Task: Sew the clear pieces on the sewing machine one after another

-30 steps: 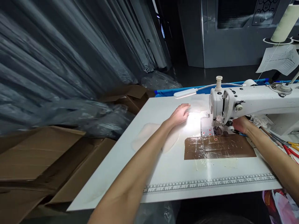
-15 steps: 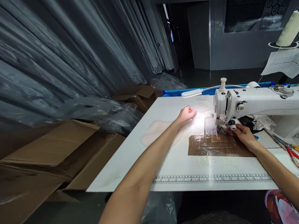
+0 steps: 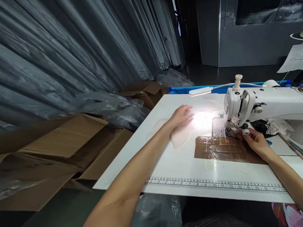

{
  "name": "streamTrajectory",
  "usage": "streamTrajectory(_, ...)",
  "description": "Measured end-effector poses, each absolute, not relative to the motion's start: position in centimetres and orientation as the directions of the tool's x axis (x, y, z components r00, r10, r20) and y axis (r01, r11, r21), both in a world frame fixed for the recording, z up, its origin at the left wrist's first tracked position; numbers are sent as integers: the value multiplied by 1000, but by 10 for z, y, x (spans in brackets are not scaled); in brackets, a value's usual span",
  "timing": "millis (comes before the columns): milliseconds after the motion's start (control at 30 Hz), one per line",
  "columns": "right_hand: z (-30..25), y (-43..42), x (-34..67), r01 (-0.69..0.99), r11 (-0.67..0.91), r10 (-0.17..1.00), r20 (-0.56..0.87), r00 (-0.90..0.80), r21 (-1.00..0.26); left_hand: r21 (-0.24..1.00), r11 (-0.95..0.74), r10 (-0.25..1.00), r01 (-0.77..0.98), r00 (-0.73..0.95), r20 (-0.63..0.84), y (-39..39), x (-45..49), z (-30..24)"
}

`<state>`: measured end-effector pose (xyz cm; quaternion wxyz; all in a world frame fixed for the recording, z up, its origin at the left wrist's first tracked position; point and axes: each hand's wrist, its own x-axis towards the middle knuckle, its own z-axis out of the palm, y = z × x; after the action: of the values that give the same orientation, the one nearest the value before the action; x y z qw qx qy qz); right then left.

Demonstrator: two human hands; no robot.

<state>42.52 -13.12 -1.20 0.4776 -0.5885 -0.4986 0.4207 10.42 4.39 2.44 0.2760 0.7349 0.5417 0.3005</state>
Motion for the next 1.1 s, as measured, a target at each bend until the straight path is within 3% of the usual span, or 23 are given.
streamTrajectory(233,-26,-137,427,521,-20,990,57,132,-853,512,-165,967,843,35,254,14,0,19)
streamTrajectory(667,-24,-134,423,515,20,983,111,146,-857,422,-234,858,876,-18,514,-4,-24,-15)
streamTrajectory(833,-21,-137,423,552,-3,979,109,170,-834,188,-440,720,878,219,658,-12,-17,-13)
streamTrajectory(933,-10,-145,418,549,-29,982,79,172,-835,97,-531,668,842,345,659,-18,-6,-6)
streamTrajectory(1033,6,-158,407,364,-130,990,-140,-2,-922,4,-645,585,764,491,645,-34,18,3)
streamTrajectory(1100,15,-167,396,159,-314,910,-345,-230,-936,-159,-778,383,608,659,647,-57,44,7)
